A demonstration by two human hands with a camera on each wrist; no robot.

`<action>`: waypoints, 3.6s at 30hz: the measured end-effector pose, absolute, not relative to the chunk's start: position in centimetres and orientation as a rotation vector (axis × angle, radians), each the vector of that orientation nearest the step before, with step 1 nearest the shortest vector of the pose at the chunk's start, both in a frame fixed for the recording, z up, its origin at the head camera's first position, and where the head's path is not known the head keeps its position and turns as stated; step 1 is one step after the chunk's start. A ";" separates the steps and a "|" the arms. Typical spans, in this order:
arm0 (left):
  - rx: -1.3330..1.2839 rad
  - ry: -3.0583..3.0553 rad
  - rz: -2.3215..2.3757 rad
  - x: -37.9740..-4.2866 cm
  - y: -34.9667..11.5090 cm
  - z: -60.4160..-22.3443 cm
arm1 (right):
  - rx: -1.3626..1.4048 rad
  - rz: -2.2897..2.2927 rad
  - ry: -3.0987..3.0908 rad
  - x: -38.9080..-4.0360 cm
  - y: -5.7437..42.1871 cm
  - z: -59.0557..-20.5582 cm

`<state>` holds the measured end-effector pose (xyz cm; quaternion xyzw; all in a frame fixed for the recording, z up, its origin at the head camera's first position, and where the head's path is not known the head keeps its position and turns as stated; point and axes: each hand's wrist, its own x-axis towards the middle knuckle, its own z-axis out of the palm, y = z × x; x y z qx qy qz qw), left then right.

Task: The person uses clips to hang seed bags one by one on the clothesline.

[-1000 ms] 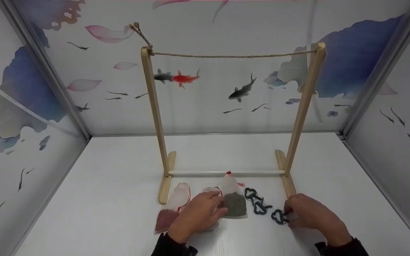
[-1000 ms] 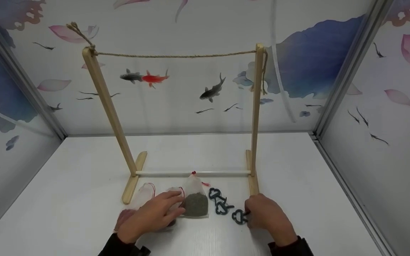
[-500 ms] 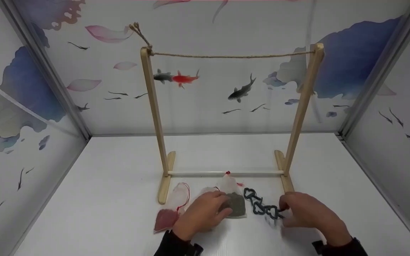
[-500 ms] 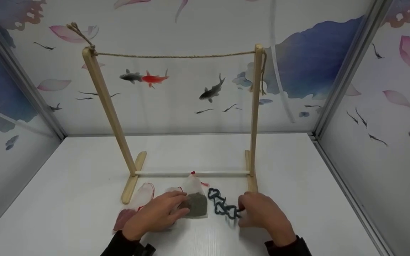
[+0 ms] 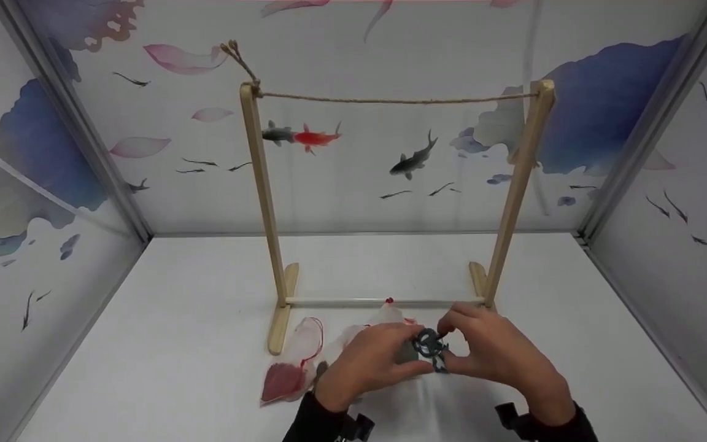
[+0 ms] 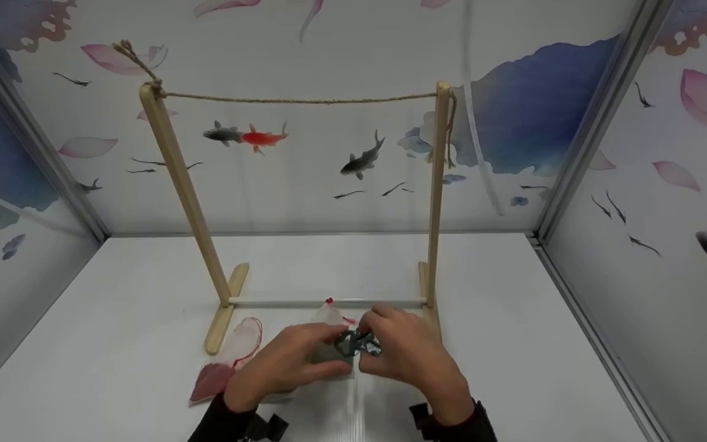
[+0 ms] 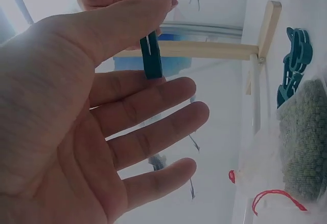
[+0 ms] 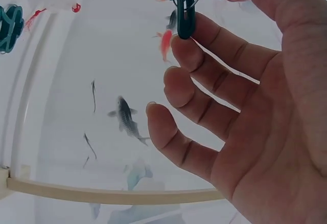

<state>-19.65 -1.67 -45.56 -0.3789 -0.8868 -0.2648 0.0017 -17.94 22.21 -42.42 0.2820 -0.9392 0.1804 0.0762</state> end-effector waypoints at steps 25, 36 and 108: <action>-1.106 -2.560 -0.994 -20.0 -3.4 -44.6 | 0.983 0.654 -2.631 -18.7 22.5 -43.3; -1.101 -2.421 -1.065 -20.1 -3.4 -44.7 | 0.970 0.683 -2.482 -18.8 22.7 -43.2; -0.608 -2.745 -0.986 -22.2 -2.9 -50.2 | 0.845 0.857 -2.215 -19.5 23.3 -43.2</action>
